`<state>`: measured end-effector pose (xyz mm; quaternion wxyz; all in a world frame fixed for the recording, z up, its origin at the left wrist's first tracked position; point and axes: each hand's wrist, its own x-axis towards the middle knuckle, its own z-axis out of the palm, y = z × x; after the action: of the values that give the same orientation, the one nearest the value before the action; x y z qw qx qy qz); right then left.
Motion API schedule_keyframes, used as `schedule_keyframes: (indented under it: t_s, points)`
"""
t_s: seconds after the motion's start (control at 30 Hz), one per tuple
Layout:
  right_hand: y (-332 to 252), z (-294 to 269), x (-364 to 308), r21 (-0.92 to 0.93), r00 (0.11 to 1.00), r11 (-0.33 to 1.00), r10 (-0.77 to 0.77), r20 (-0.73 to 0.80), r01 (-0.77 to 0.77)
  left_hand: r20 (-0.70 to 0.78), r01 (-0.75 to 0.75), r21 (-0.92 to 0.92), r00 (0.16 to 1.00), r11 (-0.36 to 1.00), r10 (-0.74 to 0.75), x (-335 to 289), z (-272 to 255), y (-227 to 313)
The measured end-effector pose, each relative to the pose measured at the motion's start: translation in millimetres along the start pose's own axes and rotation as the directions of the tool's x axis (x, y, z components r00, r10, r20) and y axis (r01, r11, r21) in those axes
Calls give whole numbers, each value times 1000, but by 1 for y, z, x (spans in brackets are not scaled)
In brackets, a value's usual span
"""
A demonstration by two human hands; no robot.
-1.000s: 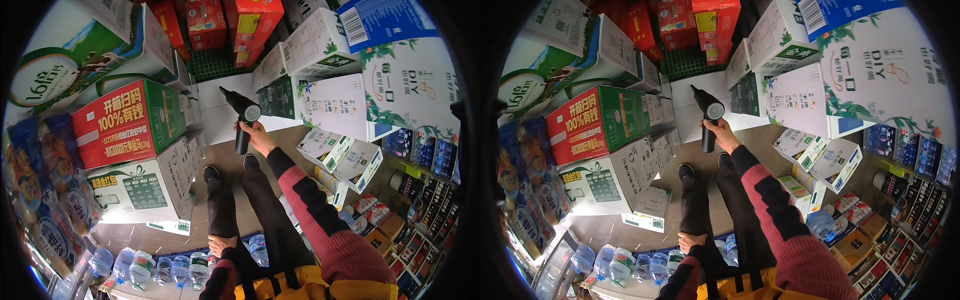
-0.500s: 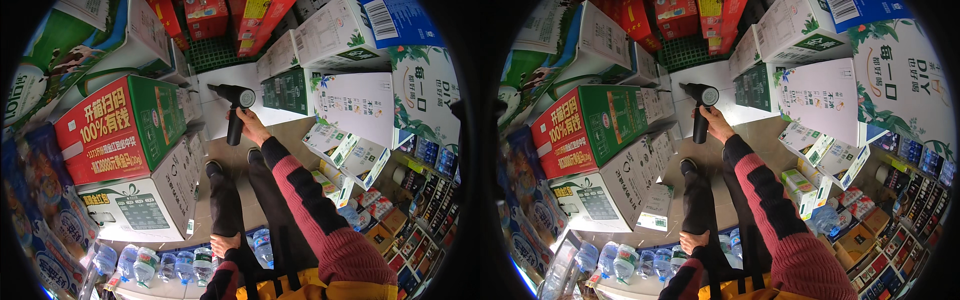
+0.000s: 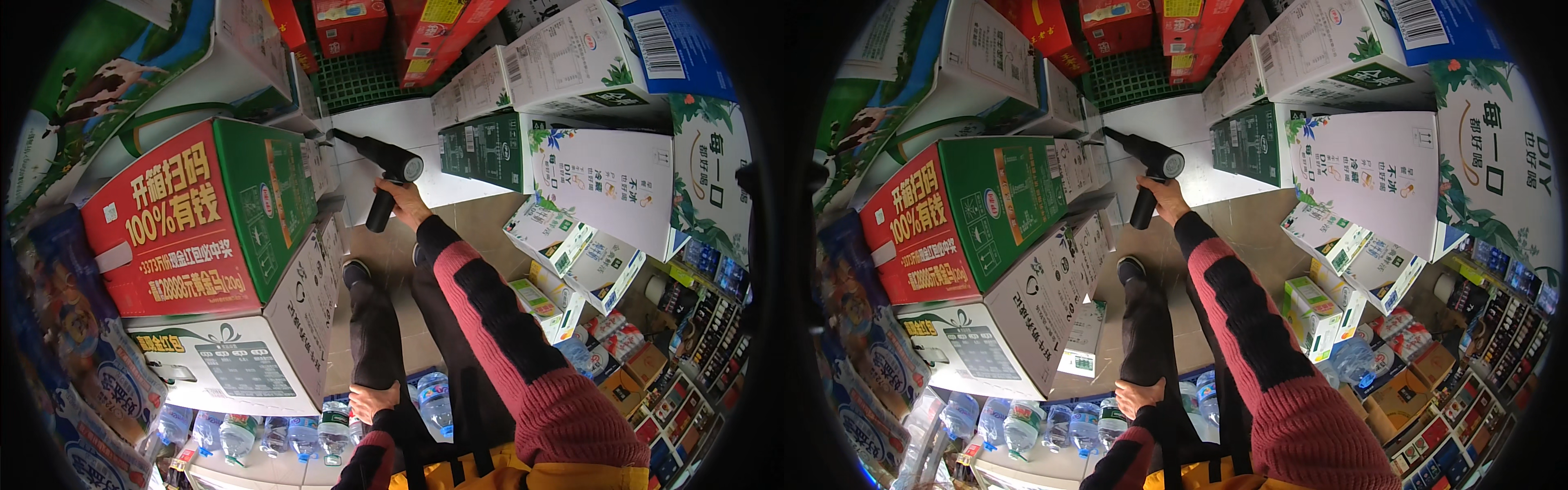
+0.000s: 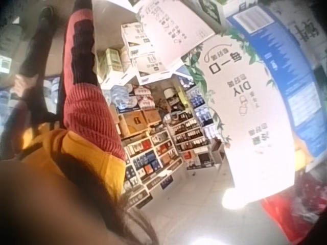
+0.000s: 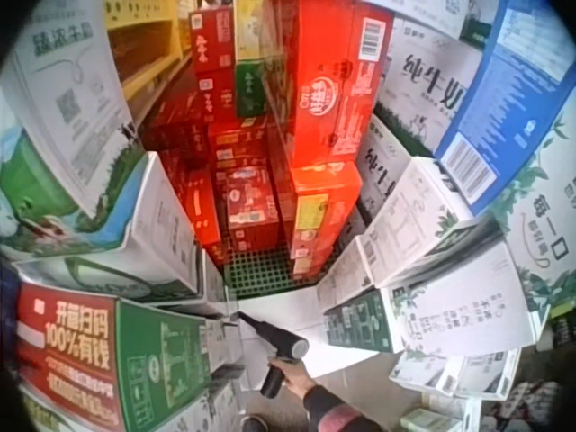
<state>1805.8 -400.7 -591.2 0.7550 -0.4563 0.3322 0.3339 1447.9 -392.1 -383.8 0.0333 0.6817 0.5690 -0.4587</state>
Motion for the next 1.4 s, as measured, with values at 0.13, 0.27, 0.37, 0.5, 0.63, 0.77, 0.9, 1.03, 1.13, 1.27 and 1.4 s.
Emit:
schedule_keyframes:
  t_s: [0.13, 0.27, 0.37, 0.5, 0.63, 0.77, 0.9, 1.03, 1.13, 1.27, 1.4]
  points:
    - [7, 1, 5, -57, 998, 998, -40, -56, 37, -1, -6, 4, 1000, 1000, 6, 2, 1, -2]
    - [-3, 15, 22, 23, 994, 994, -104, 21, 104, 5, -8, 4, 1000, 1000, 8, 4, 4, -4]
    - [-13, 22, 31, -3, 989, 992, -125, 73, 126, 15, -7, 3, 1000, 1000, 7, 3, 5, -4]
    - [-12, 2, 11, -89, 998, 994, -68, 15, 69, -18, -18, 12, 1000, 1000, 18, 0, 3, -1]
    - [10, -34, -35, -247, 997, 967, -71, -26, 62, -41, -17, -6, 999, 1000, 17, -2, 1, 2]
    - [21, -57, -58, -285, 995, 956, -87, -48, 70, -34, -16, -8, 999, 1000, 16, -2, 3, 3]
    - [0, -63, -40, -275, 969, 948, -205, -137, 161, -15, -14, -3, 1000, 1000, 14, -1, 4, 1]
    - [-35, -61, -12, -179, 940, 946, -301, -162, 272, -17, -12, -7, 1000, 1000, 12, -3, 3, 1]
    - [-54, -48, 11, 41, 941, 967, -235, -245, 252, -7, -3, -9, 1000, 1000, 3, -2, 3, 2]
    - [-53, -17, 37, 226, 977, 960, -127, -173, 165, 2, 4, -11, 1000, 1000, -4, -2, 4, 1]
    - [-31, 16, 41, 109, 996, 993, -47, -72, 55, 7, 2, -3, 1000, 1000, -2, -3, 4, 2]
